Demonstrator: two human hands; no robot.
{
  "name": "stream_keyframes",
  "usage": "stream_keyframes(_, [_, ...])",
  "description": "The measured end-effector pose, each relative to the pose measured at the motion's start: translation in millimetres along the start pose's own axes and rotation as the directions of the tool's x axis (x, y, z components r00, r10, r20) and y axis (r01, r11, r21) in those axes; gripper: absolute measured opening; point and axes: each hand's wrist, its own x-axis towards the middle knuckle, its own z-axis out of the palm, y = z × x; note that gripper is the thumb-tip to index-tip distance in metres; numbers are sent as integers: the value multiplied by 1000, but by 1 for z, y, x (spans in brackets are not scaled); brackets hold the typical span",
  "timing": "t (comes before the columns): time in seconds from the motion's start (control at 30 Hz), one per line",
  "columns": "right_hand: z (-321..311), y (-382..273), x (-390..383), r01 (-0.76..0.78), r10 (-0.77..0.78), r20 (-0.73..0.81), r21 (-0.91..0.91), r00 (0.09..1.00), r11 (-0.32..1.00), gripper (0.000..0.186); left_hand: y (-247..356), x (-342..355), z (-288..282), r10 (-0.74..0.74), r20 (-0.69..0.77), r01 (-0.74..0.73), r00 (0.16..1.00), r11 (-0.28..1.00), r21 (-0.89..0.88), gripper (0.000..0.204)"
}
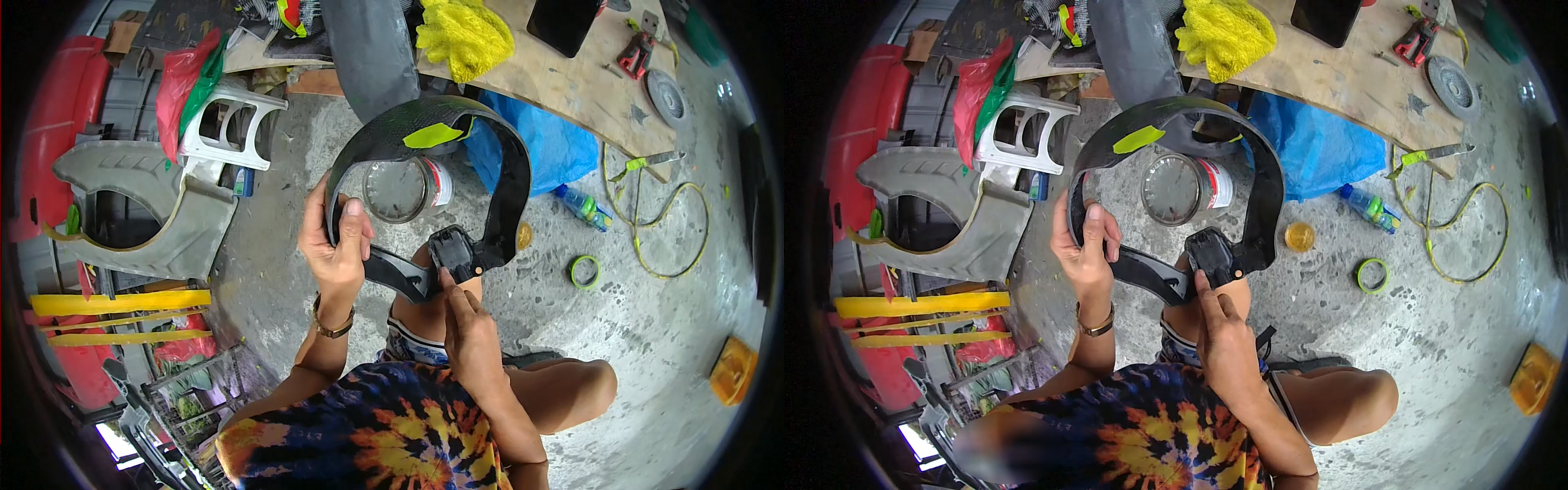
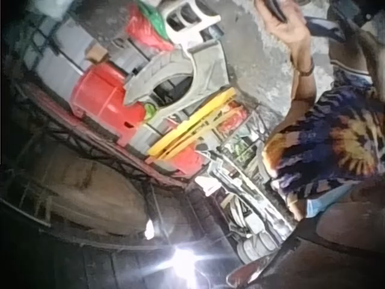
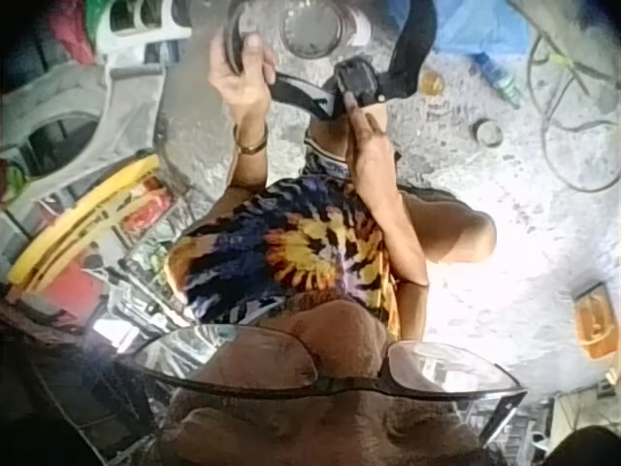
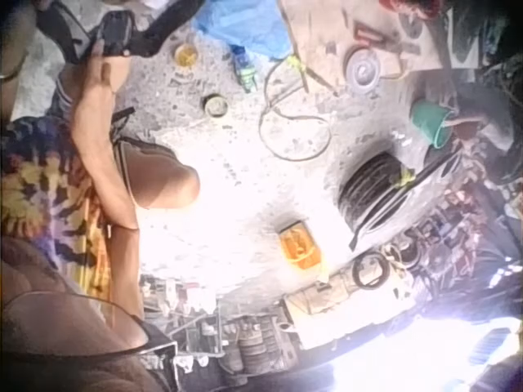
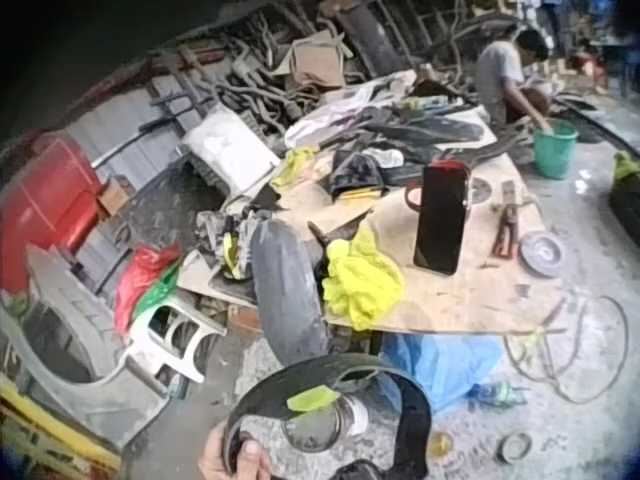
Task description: Clean and apply sealant or adhesive to a plastic automotive trim or bezel component.
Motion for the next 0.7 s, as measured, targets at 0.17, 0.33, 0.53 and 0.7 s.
stream_keyframes(0.17, [1,-3,8,14,-12,-23,79,1000,997,40,0,0,0,32,20,-32,999,999,7,39])
stream_keyframes(0.33, [-4,3,2,0,-2,36,53,999,999,46,-1,2,0,-15,36,16,999,1000,-26,40])
stream_keyframes(0.53, [-6,1,9,57,-58,-38,-34,998,998,48,3,6,4,-57,68,57,996,998,6,46])
stream_keyframes(0.7, [-33,9,-14,-105,94,-67,-178,993,978,42,9,16,7,-84,142,85,986,996,-4,45])
